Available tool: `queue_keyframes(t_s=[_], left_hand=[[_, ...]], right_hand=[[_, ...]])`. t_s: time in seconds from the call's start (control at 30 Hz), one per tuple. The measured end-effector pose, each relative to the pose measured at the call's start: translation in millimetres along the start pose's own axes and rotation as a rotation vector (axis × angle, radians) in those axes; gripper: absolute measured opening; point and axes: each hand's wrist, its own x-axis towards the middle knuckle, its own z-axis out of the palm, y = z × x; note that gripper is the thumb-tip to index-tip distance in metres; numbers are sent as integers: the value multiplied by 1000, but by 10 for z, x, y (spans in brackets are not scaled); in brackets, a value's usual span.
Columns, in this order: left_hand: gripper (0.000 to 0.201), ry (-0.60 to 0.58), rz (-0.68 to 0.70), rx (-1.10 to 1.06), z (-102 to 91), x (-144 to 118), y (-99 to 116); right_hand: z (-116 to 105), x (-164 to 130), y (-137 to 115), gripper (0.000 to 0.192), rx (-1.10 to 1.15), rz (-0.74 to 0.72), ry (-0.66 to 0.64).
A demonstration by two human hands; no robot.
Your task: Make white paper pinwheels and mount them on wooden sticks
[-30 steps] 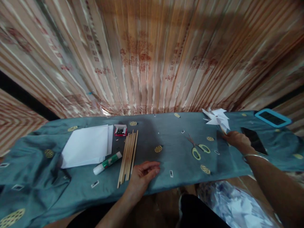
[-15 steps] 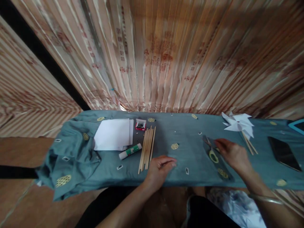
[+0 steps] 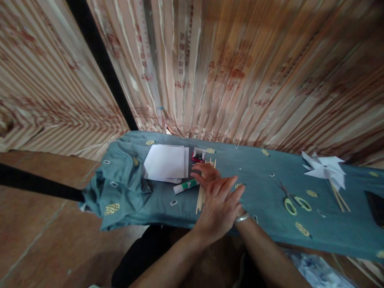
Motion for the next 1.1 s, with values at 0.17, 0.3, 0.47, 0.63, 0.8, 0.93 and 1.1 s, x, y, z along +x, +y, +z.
queue_keyframes(t_s=[0.17, 0.3, 0.47, 0.63, 0.8, 0.93, 1.1], left_hand=[[46, 13, -50, -40, -79, 12, -72], [45, 40, -68, -85, -153, 11, -98], [46, 45, -93, -110, -215, 0, -128], [46, 68, -90, -120, -233, -18, -158], [47, 74, -92, -129, -220, -16, -179], [46, 74, -97, -143, -201, -1, -178], [46, 90, -88, -149, -185, 6, -171]], right_hand=[[358, 311, -200, 67, -79, -141, -145], [413, 362, -221, 67, -150, -150, -215], [413, 372, -223, 56, -130, -109, -219], [423, 402, -174, 46, -27, -79, -196], [384, 460, -171, 23, 35, -106, -233], [317, 465, -254, 35, 34, -119, -253], [313, 465, -313, 27, 101, 18, -194]])
